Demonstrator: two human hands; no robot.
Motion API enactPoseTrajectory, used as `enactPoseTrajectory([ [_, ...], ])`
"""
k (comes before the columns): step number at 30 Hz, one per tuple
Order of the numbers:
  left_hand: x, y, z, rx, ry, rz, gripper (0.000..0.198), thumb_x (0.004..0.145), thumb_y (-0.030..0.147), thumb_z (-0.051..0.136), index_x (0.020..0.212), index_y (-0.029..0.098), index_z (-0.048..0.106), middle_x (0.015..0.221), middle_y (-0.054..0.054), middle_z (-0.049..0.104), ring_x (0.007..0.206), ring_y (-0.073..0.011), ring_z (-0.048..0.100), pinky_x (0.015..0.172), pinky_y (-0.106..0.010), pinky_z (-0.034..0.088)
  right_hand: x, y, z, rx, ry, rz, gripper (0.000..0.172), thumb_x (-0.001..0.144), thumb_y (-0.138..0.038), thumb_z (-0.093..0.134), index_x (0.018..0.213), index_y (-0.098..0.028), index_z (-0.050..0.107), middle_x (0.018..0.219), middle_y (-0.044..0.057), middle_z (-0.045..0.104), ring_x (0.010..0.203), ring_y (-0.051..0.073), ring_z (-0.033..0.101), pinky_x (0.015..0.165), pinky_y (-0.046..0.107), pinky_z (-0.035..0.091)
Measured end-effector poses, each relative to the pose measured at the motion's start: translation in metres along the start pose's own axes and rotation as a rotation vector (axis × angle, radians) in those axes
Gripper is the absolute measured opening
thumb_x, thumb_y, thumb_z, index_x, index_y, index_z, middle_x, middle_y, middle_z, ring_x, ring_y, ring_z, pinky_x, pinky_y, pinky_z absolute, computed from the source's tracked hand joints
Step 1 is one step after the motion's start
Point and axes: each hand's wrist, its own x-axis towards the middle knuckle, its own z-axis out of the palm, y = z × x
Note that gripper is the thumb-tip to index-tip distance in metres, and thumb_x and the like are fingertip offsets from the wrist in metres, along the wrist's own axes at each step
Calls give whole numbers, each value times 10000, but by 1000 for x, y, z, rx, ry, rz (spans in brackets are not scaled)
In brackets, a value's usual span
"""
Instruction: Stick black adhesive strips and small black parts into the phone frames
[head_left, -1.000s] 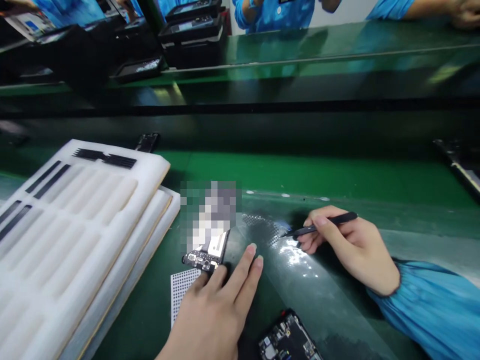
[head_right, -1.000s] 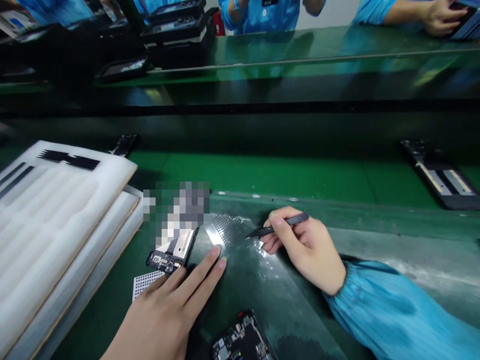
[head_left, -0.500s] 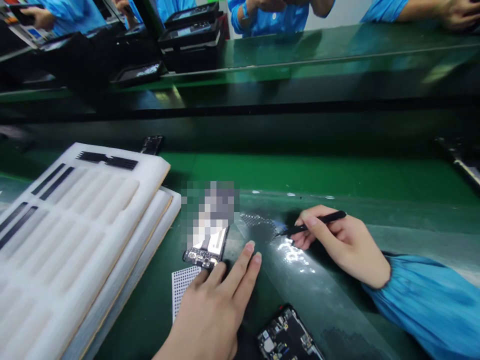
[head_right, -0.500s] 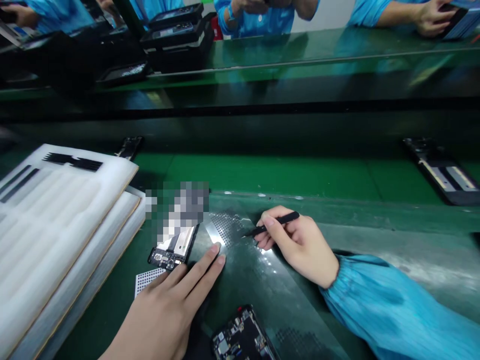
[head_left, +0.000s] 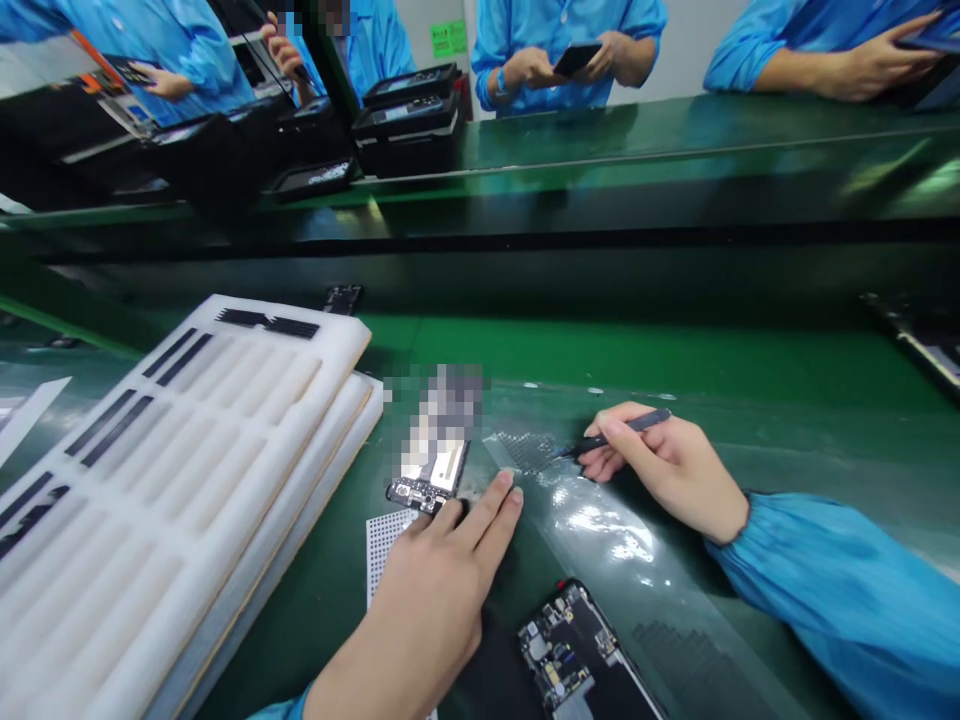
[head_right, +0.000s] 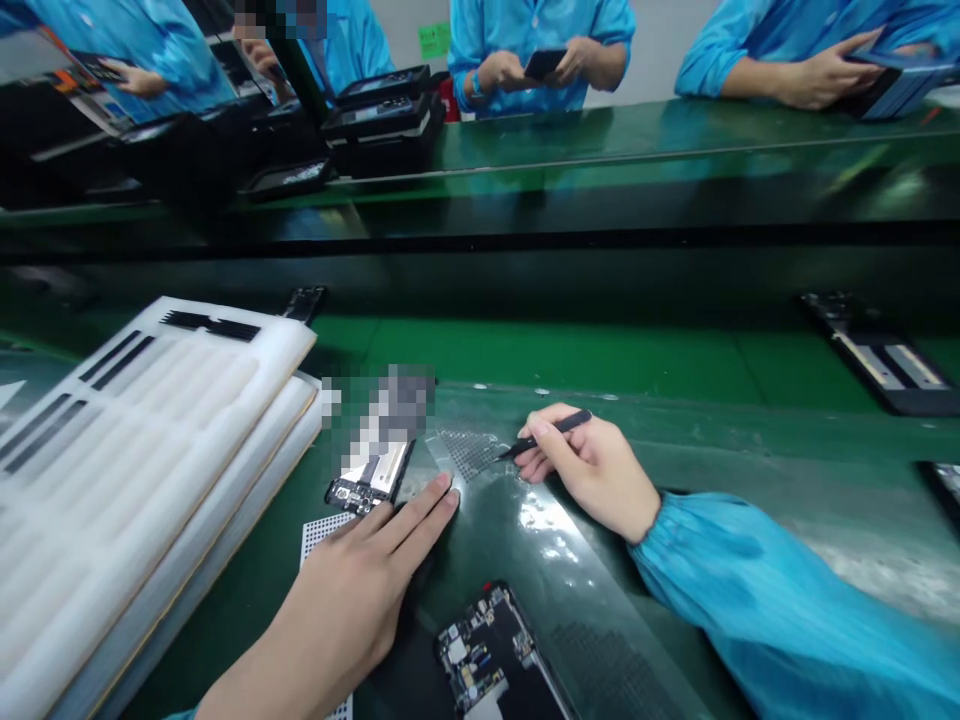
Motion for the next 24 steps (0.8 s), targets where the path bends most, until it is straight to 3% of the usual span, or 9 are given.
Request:
enactPoseTrajectory([
  [3, -5, 1, -2, -380, 205, -91, 549, 916, 52, 404, 1439, 210, 455, 1451, -99, 567, 1221, -257, 588, 1000, -426, 515, 1, 2, -1, 28, 3, 9, 465, 831, -627, 692, 742, -171, 673, 623, 85, 742, 596, 208, 757, 571, 280, 641],
  [6, -6, 7, -12, -826, 248, -350, 283, 1005, 326, 485, 1268, 263, 569, 1231, -68, 682, 1107, -234, 639, 932, -363, 521, 2, 5, -3, 67, 11, 17, 478, 828, -628, 697, 811, -151, 669, 651, 97, 755, 562, 199, 746, 543, 279, 631],
  [10, -2, 13, -23, -1306, 153, -537, 357, 945, 488, 582, 1180, 219, 582, 1039, -63, 704, 716, -160, 592, 597, -270, 505, 5, 9, -4, 112, 35, 15, 531, 799, -665, 703, 859, -141, 647, 637, 102, 755, 526, 188, 732, 509, 261, 614],
  [13, -1, 12, -22, -1504, 147, -554, 377, 923, 464, 615, 1181, 195, 564, 992, -58, 677, 701, -151, 537, 503, -238, 459, 5, 10, -3, 127, 44, 18, 543, 784, -671, 714, 867, -139, 640, 635, 104, 756, 516, 181, 728, 500, 249, 608],
  [15, -3, 10, -20, -1488, 123, -552, 369, 931, 472, 597, 1173, 196, 569, 902, -33, 658, 673, -147, 527, 494, -236, 443, 5, 9, -3, 130, 51, 24, 547, 775, -674, 720, 864, -140, 639, 632, 103, 756, 509, 180, 726, 492, 245, 605],
  [17, -6, 9, -19, -1327, 94, -543, 355, 951, 494, 560, 1158, 208, 592, 791, -1, 629, 627, -141, 520, 522, -244, 435, 5, 8, -2, 131, 59, 32, 549, 766, -674, 727, 853, -139, 641, 620, 102, 752, 501, 179, 724, 484, 241, 604],
  [21, -7, 12, -19, -935, 211, -434, 262, 963, 449, 547, 1089, 256, 673, 949, -32, 706, 842, -185, 636, 756, -277, 486, 4, 7, -2, 142, 91, 46, 534, 777, -661, 726, 843, -138, 642, 605, 93, 745, 497, 178, 724, 475, 236, 604],
  [24, -6, 17, -20, -930, 243, -457, 253, 946, 462, 565, 1072, 278, 685, 840, -5, 708, 725, -162, 639, 677, -249, 478, 5, 8, -1, 154, 123, 48, 531, 785, -658, 721, 857, -138, 644, 606, 84, 743, 497, 177, 724, 471, 233, 604],
])
